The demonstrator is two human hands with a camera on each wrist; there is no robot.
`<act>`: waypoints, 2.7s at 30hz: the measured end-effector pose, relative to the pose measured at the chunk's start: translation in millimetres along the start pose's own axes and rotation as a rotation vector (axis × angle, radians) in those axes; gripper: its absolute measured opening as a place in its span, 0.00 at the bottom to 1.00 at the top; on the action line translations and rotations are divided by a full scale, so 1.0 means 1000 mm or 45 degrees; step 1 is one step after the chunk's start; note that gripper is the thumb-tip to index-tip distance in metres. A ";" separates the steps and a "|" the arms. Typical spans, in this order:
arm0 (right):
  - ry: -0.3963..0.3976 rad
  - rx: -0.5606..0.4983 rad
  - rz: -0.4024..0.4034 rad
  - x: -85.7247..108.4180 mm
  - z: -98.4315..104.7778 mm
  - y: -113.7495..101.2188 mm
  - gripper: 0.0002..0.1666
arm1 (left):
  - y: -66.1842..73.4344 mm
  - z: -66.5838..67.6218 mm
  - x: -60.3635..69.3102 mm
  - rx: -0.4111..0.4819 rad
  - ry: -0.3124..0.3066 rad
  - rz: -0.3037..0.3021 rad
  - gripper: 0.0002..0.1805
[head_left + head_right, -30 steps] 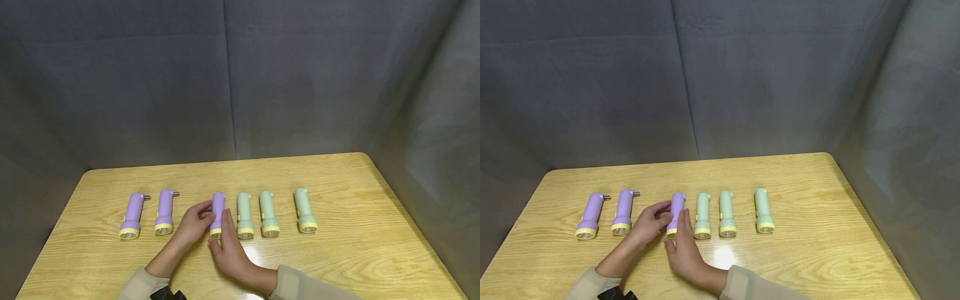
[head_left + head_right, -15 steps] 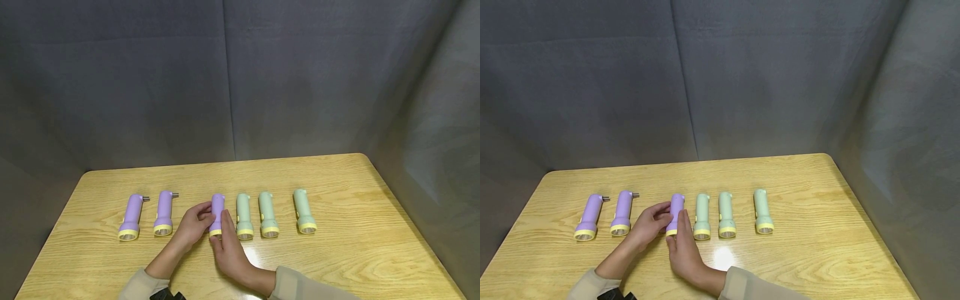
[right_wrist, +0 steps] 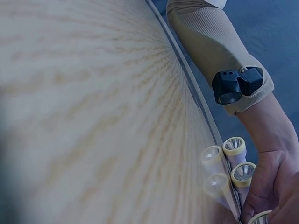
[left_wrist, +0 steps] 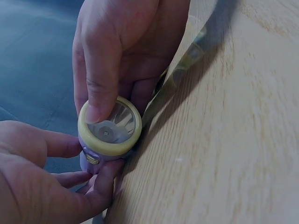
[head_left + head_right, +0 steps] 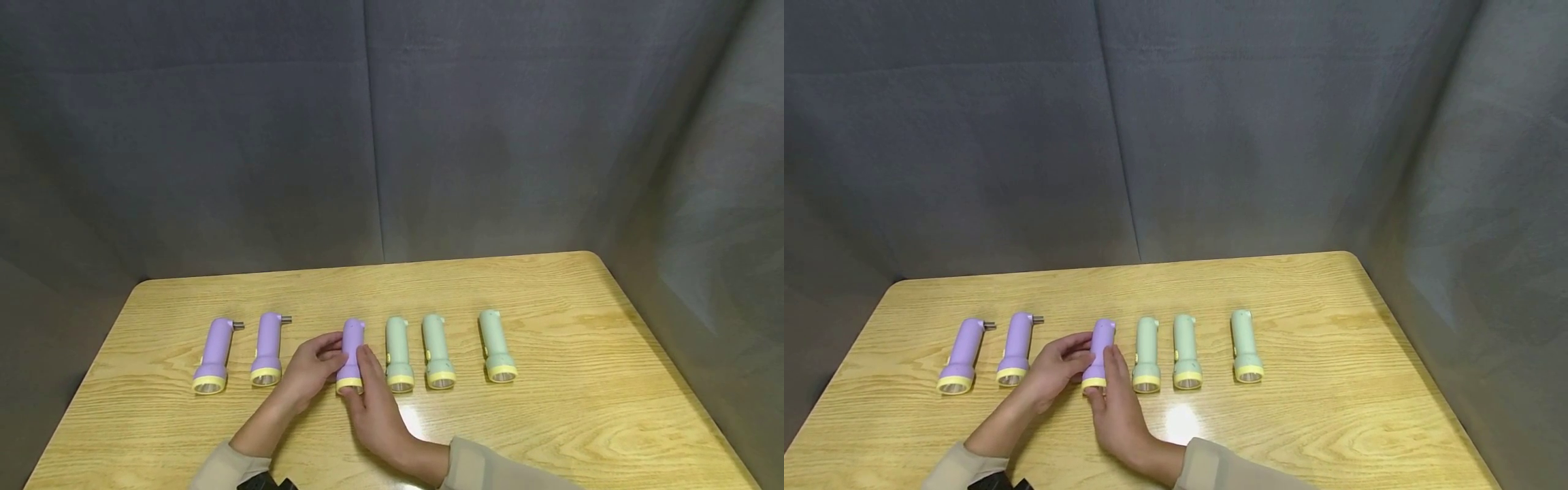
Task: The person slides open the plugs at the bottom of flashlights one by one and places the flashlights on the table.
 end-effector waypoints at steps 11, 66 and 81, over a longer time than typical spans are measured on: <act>0.013 -0.142 0.079 0.003 0.007 -0.012 0.41 | 0.016 0.004 0.018 0.033 -0.013 0.004 0.26; 0.018 -0.588 0.140 0.006 0.089 -0.024 0.34 | 0.066 -0.024 0.014 0.129 -0.087 -0.121 0.29; 0.061 -0.605 0.029 0.001 0.102 -0.021 0.33 | 0.087 -0.030 0.017 -0.126 -0.079 -0.344 0.31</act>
Point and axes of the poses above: each hand's wrist, its own x-axis away from the middle knuckle, its own z-axis out of the back of the hand, y = z × x, the point moved 10 cm from there along -x, towards the middle knuckle, and after that the axes turned 14 degrees about -y, right-handed, at the moved point
